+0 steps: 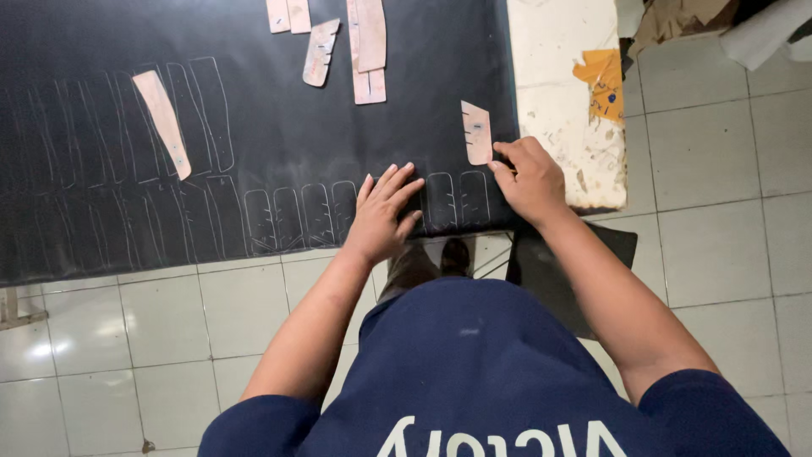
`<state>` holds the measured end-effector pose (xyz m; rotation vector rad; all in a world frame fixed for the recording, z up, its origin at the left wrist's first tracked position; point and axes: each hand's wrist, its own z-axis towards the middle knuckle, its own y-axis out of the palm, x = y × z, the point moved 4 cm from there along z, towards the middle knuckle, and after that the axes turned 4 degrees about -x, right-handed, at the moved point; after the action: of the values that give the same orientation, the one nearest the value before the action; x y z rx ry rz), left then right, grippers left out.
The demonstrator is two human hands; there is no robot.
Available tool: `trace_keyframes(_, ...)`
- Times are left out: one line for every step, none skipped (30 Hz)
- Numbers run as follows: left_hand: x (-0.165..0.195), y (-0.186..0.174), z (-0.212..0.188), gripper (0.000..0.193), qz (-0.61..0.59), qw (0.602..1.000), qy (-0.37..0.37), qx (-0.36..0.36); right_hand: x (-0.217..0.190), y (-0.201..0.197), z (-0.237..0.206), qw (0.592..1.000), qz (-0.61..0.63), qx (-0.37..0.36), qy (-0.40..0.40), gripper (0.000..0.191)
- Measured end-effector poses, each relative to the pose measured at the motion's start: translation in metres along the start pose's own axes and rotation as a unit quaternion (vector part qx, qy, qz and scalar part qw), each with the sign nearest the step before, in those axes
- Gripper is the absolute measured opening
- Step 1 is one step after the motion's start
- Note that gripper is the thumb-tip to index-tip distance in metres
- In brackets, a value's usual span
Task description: The person places a paper pattern on a large black sheet and uses a small tool to mark points along the pattern's edge. They repeat this process across multiple pattern pieces, moving the pattern and repositioning it as needed.
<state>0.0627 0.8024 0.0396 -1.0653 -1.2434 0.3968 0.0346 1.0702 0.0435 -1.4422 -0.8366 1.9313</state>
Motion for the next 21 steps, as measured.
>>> trace_keyframes(0.002, 0.0, 0.002, 0.053, 0.005, 1.0, -0.007, 0.005, 0.0, 0.002, 0.003, 1.0, 0.0, -0.009, 0.0, 0.029)
trace_keyframes(0.004, 0.0, 0.003, 0.052, 0.009, 1.0, -0.013, 0.009, 0.0, 0.005, 0.005, 1.0, 0.0, -0.019, 0.003, 0.032)
trace_keyframes(0.005, 0.001, 0.006, 0.049, 0.019, 1.0, -0.013, 0.011, 0.001, 0.005, 0.005, 1.0, 0.0, -0.023, 0.011, 0.031)
trace_keyframes(0.006, 0.003, 0.01, 0.045, 0.027, 0.999, -0.014, 0.011, 0.003, 0.004, 0.004, 0.999, 0.001, -0.029, 0.021, 0.03)
trace_keyframes(0.007, 0.003, 0.016, 0.042, 0.038, 0.999, -0.014, 0.014, 0.004, 0.004, 0.003, 0.999, 0.001, -0.032, 0.029, 0.028)
trace_keyframes(0.009, 0.003, 0.027, 0.044, 0.04, 0.999, 0.009, 0.028, 0.003, 0.004, 0.005, 0.999, 0.002, -0.027, 0.026, 0.03)
trace_keyframes(0.013, 0.004, 0.039, 0.046, 0.041, 0.998, 0.031, 0.043, 0.003, 0.004, 0.005, 0.999, 0.002, -0.023, 0.022, 0.031)
trace_keyframes(0.018, 0.007, 0.047, 0.047, 0.04, 0.996, 0.051, 0.055, 0.002, 0.004, 0.005, 1.0, 0.003, -0.022, 0.019, 0.032)
trace_keyframes(0.022, 0.011, 0.055, 0.05, 0.049, 0.995, 0.068, 0.05, 0.001, 0.004, 0.004, 1.0, -0.001, -0.023, 0.021, 0.032)
trace_keyframes(0.026, 0.014, 0.064, 0.053, 0.06, 0.993, 0.086, 0.045, -0.001, 0.004, 0.004, 0.999, -0.004, -0.022, 0.023, 0.032)
trace_keyframes(0.029, 0.016, 0.071, 0.055, 0.07, 0.991, 0.105, 0.04, -0.001, 0.004, 0.006, 0.999, -0.007, -0.021, 0.024, 0.032)
trace_keyframes(0.031, 0.017, 0.075, 0.055, 0.074, 0.991, 0.104, 0.04, -0.002, 0.004, 0.006, 0.999, -0.005, -0.022, 0.024, 0.032)
trace_keyframes(0.032, 0.019, 0.077, 0.055, 0.077, 0.991, 0.104, 0.038, -0.003, 0.003, 0.006, 0.999, -0.004, -0.024, 0.026, 0.032)
trace_keyframes(0.033, 0.021, 0.079, 0.055, 0.081, 0.991, 0.104, 0.037, -0.003, 0.003, 0.006, 0.999, -0.003, -0.026, 0.027, 0.032)
trace_keyframes(0.033, 0.022, 0.079, 0.055, 0.077, 0.991, 0.103, 0.033, -0.002, 0.002, 0.006, 0.999, 0.001, -0.03, 0.032, 0.032)
trace_keyframes(0.032, 0.022, 0.078, 0.055, 0.074, 0.992, 0.102, 0.029, -0.001, 0.002, 0.006, 0.999, 0.005, -0.035, 0.038, 0.033)
trace_keyframes(0.031, 0.022, 0.077, 0.056, 0.071, 0.992, 0.1, 0.024, -0.001, 0.002, 0.005, 0.998, 0.01, -0.04, 0.043, 0.033)
trace_keyframes(0.03, 0.022, 0.077, 0.054, 0.07, 0.992, 0.101, 0.026, 0.0, 0.002, 0.005, 0.998, 0.009, -0.043, 0.044, 0.034)
trace_keyframes(0.028, 0.023, 0.077, 0.053, 0.07, 0.992, 0.102, 0.029, 0.0, 0.003, 0.005, 0.998, 0.009, -0.046, 0.045, 0.034)
trace_keyframes(0.028, 0.023, 0.078, 0.052, 0.07, 0.992, 0.104, 0.032, 0.002, 0.003, 0.005, 0.998, 0.008, -0.049, 0.044, 0.035)
trace_keyframes(0.027, 0.024, 0.079, 0.052, 0.062, 0.993, 0.094, 0.03, 0.003, 0.002, 0.005, 0.997, 0.017, -0.054, 0.043, 0.036)
